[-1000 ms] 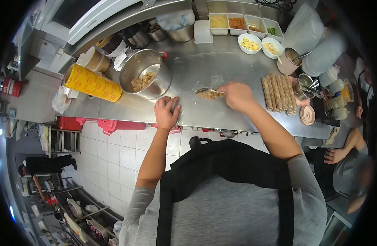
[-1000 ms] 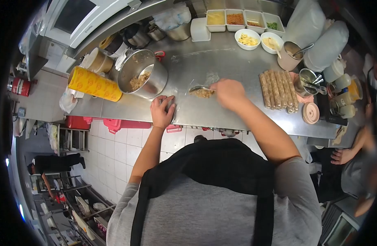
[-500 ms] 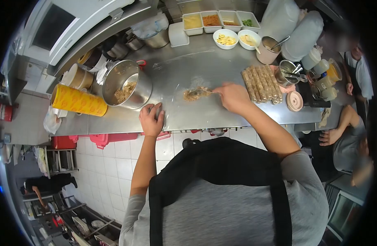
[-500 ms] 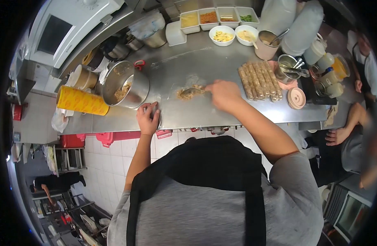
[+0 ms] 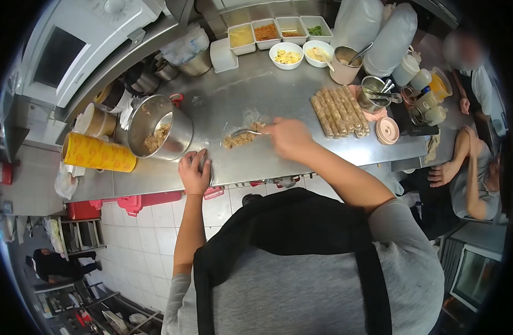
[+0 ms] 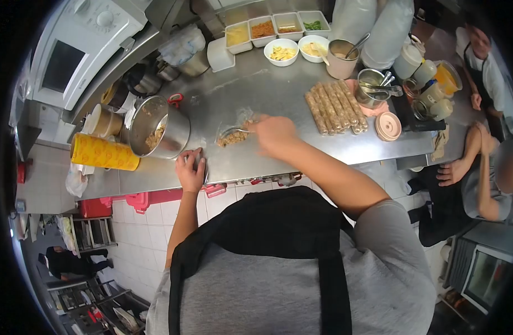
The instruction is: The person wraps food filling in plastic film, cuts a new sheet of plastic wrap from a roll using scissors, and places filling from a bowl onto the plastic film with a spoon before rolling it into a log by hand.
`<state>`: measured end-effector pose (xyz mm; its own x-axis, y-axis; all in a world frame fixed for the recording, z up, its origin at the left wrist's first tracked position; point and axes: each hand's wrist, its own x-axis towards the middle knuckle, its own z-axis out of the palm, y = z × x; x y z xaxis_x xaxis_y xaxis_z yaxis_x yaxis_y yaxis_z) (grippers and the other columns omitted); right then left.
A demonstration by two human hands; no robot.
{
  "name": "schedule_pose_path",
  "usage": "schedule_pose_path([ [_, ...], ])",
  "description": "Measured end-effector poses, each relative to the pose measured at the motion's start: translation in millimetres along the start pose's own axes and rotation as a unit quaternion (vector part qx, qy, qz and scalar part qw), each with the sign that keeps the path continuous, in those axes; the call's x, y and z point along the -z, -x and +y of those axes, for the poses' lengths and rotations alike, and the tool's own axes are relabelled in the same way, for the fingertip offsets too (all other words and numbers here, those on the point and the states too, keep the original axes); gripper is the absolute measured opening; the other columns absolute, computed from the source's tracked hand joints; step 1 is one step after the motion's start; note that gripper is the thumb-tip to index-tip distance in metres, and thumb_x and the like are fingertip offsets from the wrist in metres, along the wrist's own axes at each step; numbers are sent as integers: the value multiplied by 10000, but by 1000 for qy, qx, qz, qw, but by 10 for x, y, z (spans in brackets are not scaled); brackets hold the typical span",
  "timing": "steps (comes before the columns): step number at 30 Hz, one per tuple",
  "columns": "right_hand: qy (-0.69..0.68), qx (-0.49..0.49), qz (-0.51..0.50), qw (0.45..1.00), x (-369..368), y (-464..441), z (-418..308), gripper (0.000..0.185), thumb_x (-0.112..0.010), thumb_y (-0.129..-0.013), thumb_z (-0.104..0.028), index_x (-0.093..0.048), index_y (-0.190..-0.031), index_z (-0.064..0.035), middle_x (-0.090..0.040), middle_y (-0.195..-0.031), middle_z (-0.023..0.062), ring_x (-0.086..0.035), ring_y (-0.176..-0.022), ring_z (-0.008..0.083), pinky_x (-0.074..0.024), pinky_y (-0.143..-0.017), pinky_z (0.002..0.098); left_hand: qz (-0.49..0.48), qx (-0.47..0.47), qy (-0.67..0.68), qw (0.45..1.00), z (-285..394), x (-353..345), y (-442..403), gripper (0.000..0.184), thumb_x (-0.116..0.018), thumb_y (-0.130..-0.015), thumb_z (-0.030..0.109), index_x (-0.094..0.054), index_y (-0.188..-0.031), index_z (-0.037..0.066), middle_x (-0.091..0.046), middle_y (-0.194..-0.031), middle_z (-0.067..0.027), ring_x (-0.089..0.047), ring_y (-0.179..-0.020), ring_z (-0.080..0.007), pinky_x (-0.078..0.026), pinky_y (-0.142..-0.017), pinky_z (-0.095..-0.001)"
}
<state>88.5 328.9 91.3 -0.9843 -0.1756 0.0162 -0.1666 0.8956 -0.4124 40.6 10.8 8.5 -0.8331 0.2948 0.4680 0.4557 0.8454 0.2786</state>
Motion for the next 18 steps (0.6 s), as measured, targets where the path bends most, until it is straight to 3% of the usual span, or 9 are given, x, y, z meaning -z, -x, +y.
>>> schedule_pose_path([
  [10,-8,-27,2,1000,-164,53,9,452,-583,-747,-87,-674,-1167,-225,-641,-1014,126,-649,-881,332,-520,-724,452,-6,2,16,1000,-15,-25,-10,342,-714,-772,192,-694,-1114,192,-565,-1088,-100,-517,-1048,-312,-408,-934,-434],
  [13,15,-43,-21,999,-174,-79,-24,461,-568,-761,-84,-665,-1183,-240,-636,-1039,135,-652,-895,330,-526,-736,451,-3,-1,16,1000,-14,-6,-11,344,-714,-770,176,-695,-1113,187,-568,-1086,-103,-520,-1039,-314,-417,-926,-431],
  [18,0,-33,24,999,-289,-131,17,399,-533,-804,-75,-693,-1132,-236,-643,-1001,137,-648,-894,348,-526,-764,463,15,0,41,999,-96,-61,14,329,-720,-733,186,-692,-1062,178,-581,-1045,-124,-545,-1022,-325,-438,-894,-467],
])
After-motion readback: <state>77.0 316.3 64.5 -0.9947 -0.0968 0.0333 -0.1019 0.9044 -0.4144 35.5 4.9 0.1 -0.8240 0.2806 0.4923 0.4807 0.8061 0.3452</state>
